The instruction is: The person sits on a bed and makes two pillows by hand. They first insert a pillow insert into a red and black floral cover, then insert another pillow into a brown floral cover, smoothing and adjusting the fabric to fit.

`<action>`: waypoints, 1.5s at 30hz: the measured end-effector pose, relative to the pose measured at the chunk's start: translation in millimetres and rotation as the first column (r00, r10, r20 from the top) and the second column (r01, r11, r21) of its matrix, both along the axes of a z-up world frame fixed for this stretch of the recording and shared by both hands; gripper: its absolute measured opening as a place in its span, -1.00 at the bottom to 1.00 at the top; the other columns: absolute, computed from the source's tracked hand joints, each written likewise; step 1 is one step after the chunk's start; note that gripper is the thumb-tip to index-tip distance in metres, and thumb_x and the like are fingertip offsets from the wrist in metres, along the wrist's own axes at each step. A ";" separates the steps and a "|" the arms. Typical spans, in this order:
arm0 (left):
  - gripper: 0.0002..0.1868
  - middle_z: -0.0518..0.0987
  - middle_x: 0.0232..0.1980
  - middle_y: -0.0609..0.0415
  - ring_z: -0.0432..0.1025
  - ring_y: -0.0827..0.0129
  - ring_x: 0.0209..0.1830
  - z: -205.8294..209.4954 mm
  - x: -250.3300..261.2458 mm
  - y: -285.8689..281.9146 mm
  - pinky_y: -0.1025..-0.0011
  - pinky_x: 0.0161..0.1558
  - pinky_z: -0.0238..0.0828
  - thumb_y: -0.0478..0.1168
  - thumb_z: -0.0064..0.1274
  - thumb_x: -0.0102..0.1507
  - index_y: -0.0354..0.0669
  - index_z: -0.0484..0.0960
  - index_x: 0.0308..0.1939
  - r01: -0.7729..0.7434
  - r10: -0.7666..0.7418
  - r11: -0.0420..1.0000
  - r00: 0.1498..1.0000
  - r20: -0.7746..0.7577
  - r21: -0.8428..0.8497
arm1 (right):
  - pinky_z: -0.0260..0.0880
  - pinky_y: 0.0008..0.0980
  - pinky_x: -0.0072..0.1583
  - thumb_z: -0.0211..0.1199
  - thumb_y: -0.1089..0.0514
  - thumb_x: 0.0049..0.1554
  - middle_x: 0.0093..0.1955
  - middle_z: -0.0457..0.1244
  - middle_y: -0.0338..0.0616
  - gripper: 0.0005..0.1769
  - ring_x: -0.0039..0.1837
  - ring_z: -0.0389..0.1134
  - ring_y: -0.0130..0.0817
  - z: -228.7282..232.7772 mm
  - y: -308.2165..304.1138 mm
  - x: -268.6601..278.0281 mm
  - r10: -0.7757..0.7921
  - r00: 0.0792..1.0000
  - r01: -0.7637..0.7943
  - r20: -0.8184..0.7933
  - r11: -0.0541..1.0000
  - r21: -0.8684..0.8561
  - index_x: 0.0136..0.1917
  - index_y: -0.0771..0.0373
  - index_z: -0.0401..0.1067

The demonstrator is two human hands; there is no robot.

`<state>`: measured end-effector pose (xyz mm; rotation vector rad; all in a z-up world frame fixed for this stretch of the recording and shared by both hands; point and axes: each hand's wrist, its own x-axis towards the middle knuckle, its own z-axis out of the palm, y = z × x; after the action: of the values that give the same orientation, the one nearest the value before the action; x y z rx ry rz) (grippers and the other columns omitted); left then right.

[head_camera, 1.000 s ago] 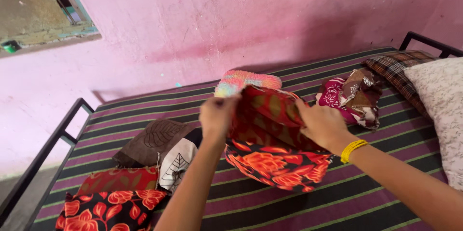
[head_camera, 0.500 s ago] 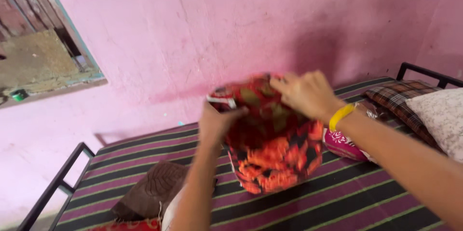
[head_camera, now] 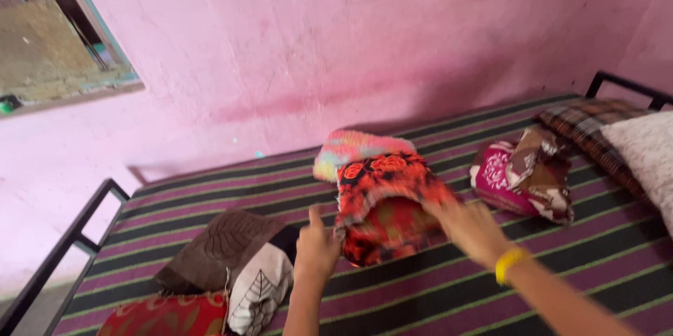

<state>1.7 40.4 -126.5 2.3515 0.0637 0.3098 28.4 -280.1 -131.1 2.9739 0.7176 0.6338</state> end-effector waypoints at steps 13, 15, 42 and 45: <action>-0.71 0.73 -0.15 -0.03 0.66 0.08 -0.09 -93.4 -34.0 -10.7 0.20 0.00 0.59 0.07 0.15 0.21 -0.03 0.72 -0.22 0.540 -0.278 0.841 0.375 -0.885 -0.035 | 0.36 -0.18 -0.22 0.38 -0.17 0.14 -0.28 0.41 -0.19 -0.72 -0.29 0.43 -0.23 -138.4 -78.8 -53.6 0.350 0.648 -0.225 -0.676 0.936 0.270 0.07 -0.07 0.60; -0.67 0.69 -0.14 -0.10 0.63 -0.02 -0.10 -94.7 -18.2 -20.7 0.09 0.01 0.55 0.12 0.04 0.29 0.01 0.73 -0.18 0.392 -0.169 0.903 0.698 -0.696 0.175 | 0.34 -0.25 -0.26 0.32 -0.20 0.13 -0.35 0.40 -0.18 -0.71 -0.37 0.39 -0.28 -131.8 -78.0 -31.6 0.178 0.736 0.067 -0.653 0.941 0.333 -0.01 -0.05 0.65; 0.08 0.67 0.14 -0.11 0.59 0.23 0.12 -44.1 76.4 79.1 0.32 0.22 0.49 -0.13 0.55 -0.25 -0.33 0.39 0.30 -0.146 0.156 0.876 0.988 -0.017 -0.460 | 0.42 -0.37 0.24 0.43 0.26 0.00 0.19 0.41 -0.16 -0.38 0.18 0.43 -0.45 -40.6 121.0 37.3 0.307 0.914 0.279 -0.266 0.002 0.960 0.32 0.31 0.33; 0.14 0.59 0.24 -0.17 0.50 0.18 0.24 -6.1 48.0 152.6 0.28 0.28 0.40 -0.11 0.55 -0.23 -0.38 0.34 0.36 -0.051 0.132 0.913 0.976 0.174 -0.404 | 0.39 -0.34 0.28 0.43 0.23 0.03 0.22 0.38 -0.15 -0.35 0.22 0.41 -0.42 -14.8 182.1 26.6 0.384 0.913 0.145 -0.138 0.009 0.989 0.35 0.32 0.30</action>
<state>49.7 193.1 -132.6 1.9068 0.1297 0.5245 55.0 -98.0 -145.8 4.6281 0.6867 0.8187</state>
